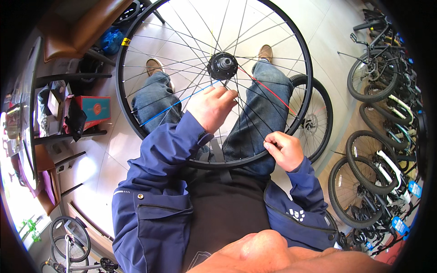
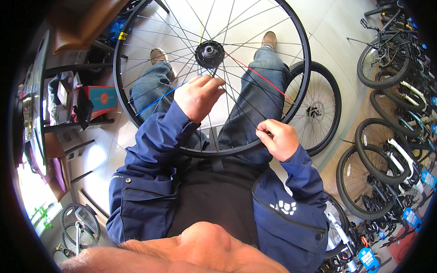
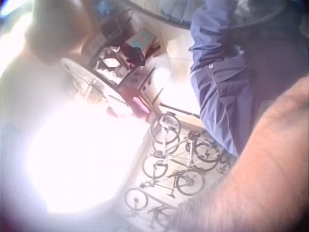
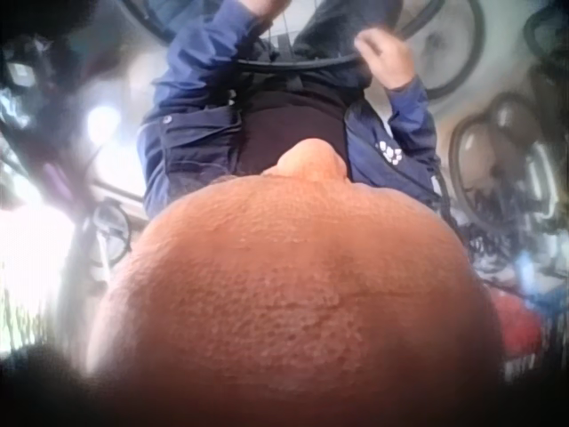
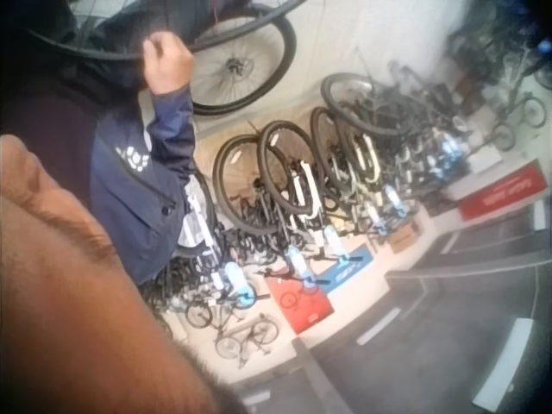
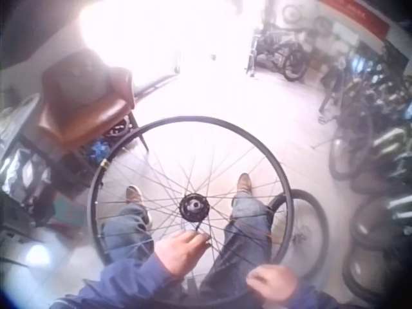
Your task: The person sits on the floor with a bicycle wheel between their legs and threads colored spokes through the rim and hub. They pull each spoke taut and rotate the wheel to continue lacing around the circumference.
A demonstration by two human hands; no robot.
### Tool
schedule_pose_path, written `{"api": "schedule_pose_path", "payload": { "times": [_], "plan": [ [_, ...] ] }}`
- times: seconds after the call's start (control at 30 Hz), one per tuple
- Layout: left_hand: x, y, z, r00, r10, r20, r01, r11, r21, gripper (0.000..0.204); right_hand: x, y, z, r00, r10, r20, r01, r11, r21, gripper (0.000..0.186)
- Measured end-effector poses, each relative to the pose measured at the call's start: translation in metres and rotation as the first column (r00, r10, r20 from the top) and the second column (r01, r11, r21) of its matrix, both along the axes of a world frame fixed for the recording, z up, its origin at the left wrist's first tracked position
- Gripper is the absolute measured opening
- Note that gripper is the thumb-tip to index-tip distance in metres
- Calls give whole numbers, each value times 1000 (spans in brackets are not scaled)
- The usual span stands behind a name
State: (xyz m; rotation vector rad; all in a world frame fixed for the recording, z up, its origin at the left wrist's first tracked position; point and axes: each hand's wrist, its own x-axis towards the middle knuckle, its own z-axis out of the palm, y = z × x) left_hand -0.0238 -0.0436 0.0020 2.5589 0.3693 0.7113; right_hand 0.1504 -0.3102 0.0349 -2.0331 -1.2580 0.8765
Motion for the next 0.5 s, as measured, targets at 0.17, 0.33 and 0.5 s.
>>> {"api": "schedule_pose_path", "payload": {
  "times": [0.17, 0.33, 0.5],
  "plan": [
    [-2, -3, 1, 1000, -19, -21, 20, 999, 30, 26, 5, 1, -1, 990, 9, -144, -15, 999, -42, 12],
    [-3, -3, 3, 996, -60, -66, 63, 997, 52, 34, 9, 3, -7, 982, 36, -188, -48, 997, -61, 13],
    [-7, 0, 7, 980, -113, -166, 118, 993, 16, 41, 11, 7, -8, 896, -98, -433, 40, 989, -142, 16]
  ]
}}
